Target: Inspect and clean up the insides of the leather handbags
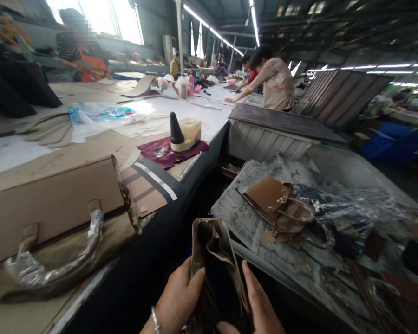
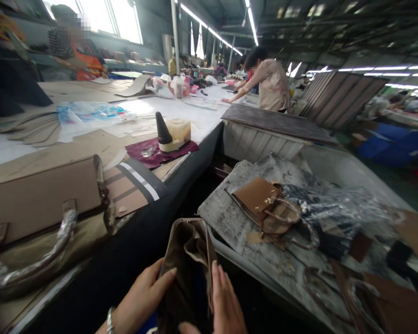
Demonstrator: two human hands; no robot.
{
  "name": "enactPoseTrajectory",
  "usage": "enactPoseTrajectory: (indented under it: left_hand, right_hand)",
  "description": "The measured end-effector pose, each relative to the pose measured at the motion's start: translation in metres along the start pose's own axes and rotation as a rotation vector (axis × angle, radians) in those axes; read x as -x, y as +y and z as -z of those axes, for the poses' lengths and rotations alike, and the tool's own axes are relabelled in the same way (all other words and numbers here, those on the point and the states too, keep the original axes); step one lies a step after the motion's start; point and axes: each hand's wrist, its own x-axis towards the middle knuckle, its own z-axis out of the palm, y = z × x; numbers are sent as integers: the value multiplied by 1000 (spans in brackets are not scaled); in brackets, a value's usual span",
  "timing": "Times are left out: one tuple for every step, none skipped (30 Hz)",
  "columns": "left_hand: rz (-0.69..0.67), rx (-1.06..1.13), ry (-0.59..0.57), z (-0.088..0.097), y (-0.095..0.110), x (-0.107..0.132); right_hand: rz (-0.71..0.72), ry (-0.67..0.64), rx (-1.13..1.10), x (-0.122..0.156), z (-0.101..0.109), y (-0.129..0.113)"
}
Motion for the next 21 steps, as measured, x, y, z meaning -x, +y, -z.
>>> enactPoseTrajectory:
  left_hand:
    - [-5, -9, -7, -1, 0, 0]
    - [-9, -14, -12, -1, 0, 0]
    - [-11, -21, -14, 0, -1, -1]
    - [-12, -32, -20, 2, -2, -2]
    - [-11, -48, -26, 5, -3, -4]
    - [-11, -65, -39, 9, -2, -5]
    - [-9, -76, -60, 13, -1, -7]
    - [-5, -82, -91, 19, 1, -8]
    - [-3, -84, -127, 26, 5, -9]
    - [-8, -89, -160, 34, 10, -9]
    - [-21, -101, -182, 42, 16, -8]
    - [-41, -124, -198, 51, 23, -6]
    - [-65, -158, -198, 59, 29, -4]
    - [-84, -195, -189, 67, 35, -1]
    - [-92, -230, -193, 74, 39, 2]
    - [-91, -268, -198, 79, 41, 5]
    - [-79, -308, -217, 82, 42, 8]
    - [-61, -351, -241, 84, 40, 11]
    - [-50, -405, -253, 85, 36, 13]
    - [-54, -473, -244, 84, 32, 15]
    - [-82, -558, -200, 83, 26, 17]
  right_hand:
    - [59, 2, 78, -2, -8, -3]
    - [84, 4, 131, -5, -14, -2]
    - [76, 8, 159, -8, -16, 2]
    - [41, 11, 164, -11, -16, 8]
    - [-10, 7, 150, -16, -13, 15]
    - [-64, -3, 126, -20, -7, 22]
    - [-107, -20, 96, -25, 2, 28]
    - [-143, -39, 61, -30, 13, 32]
    - [-170, -69, 18, -35, 25, 35]
    - [-200, -107, -37, -39, 39, 35]
    - [-240, -151, -108, -43, 53, 34]
    - [-279, -207, -192, -46, 67, 30]
    - [-313, -268, -282, -48, 80, 27]
    - [-336, -319, -360, -49, 90, 22]
    - [-350, -359, -421, -49, 98, 18]
    - [-360, -389, -464, -48, 103, 15]
    - [-364, -412, -490, -47, 106, 13]
    - [-366, -433, -506, -45, 107, 11]
    - [-369, -460, -518, -43, 107, 9]
    - [-372, -488, -529, -40, 105, 8]
    - [-375, -516, -533, -36, 103, 7]
